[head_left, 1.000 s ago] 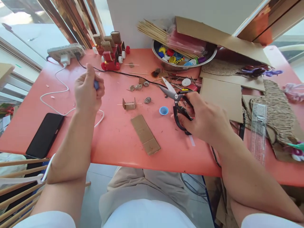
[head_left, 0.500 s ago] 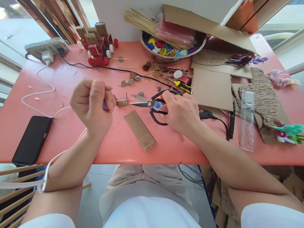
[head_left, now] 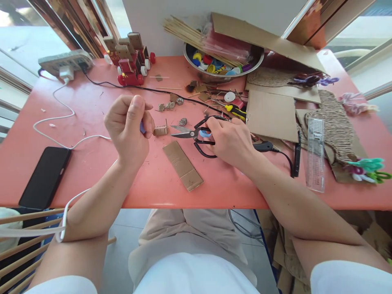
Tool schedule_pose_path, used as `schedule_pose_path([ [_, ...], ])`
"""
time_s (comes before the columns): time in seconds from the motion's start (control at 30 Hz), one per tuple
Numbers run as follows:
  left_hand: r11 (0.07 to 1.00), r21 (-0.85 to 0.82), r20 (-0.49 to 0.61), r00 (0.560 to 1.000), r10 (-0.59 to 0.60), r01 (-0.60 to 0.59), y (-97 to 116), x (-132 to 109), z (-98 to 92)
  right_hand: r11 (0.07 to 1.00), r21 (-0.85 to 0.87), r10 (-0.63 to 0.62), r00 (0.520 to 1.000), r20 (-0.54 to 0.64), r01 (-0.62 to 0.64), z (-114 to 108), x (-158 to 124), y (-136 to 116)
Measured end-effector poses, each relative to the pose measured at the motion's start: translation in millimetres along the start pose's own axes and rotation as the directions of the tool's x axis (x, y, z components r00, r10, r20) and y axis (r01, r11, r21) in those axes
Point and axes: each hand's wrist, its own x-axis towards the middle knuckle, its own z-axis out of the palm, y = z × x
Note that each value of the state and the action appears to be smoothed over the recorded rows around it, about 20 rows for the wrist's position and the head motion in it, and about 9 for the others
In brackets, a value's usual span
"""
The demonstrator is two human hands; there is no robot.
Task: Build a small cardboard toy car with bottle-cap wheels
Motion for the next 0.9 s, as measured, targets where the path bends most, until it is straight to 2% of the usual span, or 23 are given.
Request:
schedule_pose_path([
  [0.1, 1.0, -0.002, -0.001, 1.0, 0.003, -0.003, 0, 2, 0.9, 0.985, 0.156, 0.093, 0.991, -0.099, -0.077, 1, 0, 6],
  [0.17, 0.999, -0.008, 0.01, 0.999, -0.031, 0.031, -1, 0, 2.9, 0.91, 0.403, 0.177, 0.972, -0.157, -0.101, 0, 0, 10],
  [0.2, 0.998, -0.003, 0.035, 0.997, -0.064, 0.064, -2, -2, 4.6, 0.82, 0.565, 0.215, 0.964, -0.158, -0.09, -1, -1, 12],
  [0.27, 0.99, 0.038, 0.139, 0.98, -0.141, 0.137, -3, -9, 8.9, 0.524, 0.851, 0.259, 0.96, -0.104, -0.049, -3, -1, 13],
  [0.33, 0.982, 0.098, 0.288, 0.94, -0.184, 0.162, -5, -17, 14.0, 0.192, 0.98, 0.252, 0.968, -0.006, -0.044, -7, -2, 10],
  [0.37, 0.98, 0.125, 0.356, 0.915, -0.189, 0.153, -7, -22, 16.5, 0.064, 0.996, 0.23, 0.972, 0.05, -0.067, -8, -3, 8],
  [0.4, 0.98, 0.143, 0.411, 0.892, -0.188, 0.14, -8, -26, 18.9, -0.033, 0.995, 0.2, 0.974, 0.104, -0.099, -10, -3, 5],
  [0.47, 0.98, 0.152, 0.47, 0.863, -0.184, 0.126, -9, -31, 22.8, -0.164, 0.971, 0.126, 0.973, 0.194, -0.172, -11, -6, -2],
  [0.57, 0.983, 0.137, 0.477, 0.861, -0.174, 0.122, -10, -34, 26.6, -0.268, 0.933, 0.038, 0.965, 0.26, -0.241, -8, -10, -9],
  [0.63, 0.98, 0.136, 0.469, 0.862, -0.191, 0.143, -8, -35, 27.9, -0.267, 0.931, 0.025, 0.964, 0.266, -0.25, -4, -12, -12],
  [0.7, 0.967, 0.136, 0.457, 0.852, -0.256, 0.217, -5, -34, 28.2, -0.171, 0.958, 0.039, 0.97, 0.239, -0.229, -1, -13, -12],
  [0.8, 0.938, 0.096, 0.411, 0.845, -0.342, 0.333, -3, -31, 25.6, 0.125, 0.971, 0.05, 0.979, 0.196, -0.201, -6, -13, -8],
  [0.9, 0.927, 0.029, 0.362, 0.861, -0.358, 0.373, -2, -22, 19.7, 0.433, 0.884, 0.034, 0.983, 0.179, -0.176, -17, -16, -4],
])
